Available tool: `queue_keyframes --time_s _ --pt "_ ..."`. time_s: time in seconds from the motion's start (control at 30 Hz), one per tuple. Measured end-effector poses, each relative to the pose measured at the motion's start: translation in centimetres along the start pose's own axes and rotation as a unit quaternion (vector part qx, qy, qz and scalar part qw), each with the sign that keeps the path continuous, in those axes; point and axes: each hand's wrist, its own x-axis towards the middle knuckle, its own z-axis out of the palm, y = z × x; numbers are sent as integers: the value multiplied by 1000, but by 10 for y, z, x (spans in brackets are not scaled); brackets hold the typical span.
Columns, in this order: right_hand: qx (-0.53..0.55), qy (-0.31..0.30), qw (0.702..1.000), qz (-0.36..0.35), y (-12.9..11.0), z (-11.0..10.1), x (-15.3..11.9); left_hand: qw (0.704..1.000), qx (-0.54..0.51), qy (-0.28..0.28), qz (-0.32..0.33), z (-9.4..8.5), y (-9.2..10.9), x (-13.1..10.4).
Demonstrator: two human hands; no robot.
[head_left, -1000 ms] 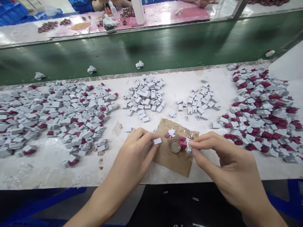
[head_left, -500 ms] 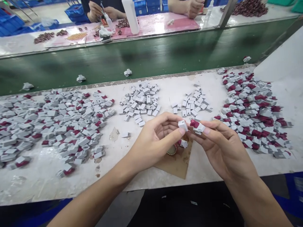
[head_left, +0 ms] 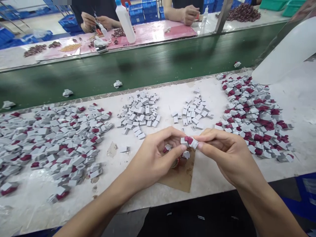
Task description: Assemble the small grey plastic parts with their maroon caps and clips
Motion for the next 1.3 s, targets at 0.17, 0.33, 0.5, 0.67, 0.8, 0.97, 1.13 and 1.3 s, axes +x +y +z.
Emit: queue_keyframes --time_s 0.17,0.33,0.5,0.67,0.8,0.97,1.13,1.3 --pt "-20 -30 999 -4 -15 -4 7 996 78 -26 25 -6 9 9" --pt "-20 -22 999 -36 -17 -8 16 990 119 -67 41 -14 21 33" --pt "-11 5 997 -77 -17 -18 22 993 -92 -68 -5 -6 15 51" --pt "-47 7 996 -75 -28 -21 21 991 -117 -66 12 -1 9 54" --pt "-33 -1 998 -55 -28 -23 20 995 -55 -72 35 -5 13 55" --pt "-49 0 997 -51 -21 -30 32 993 64 -81 49 -11 20 74" --pt "-303 24 952 -33 -39 -47 94 971 212 -37 101 -34 23 133" --pt "-488 189 851 -49 -55 -87 213 964 221 140 43 -73 12 229"
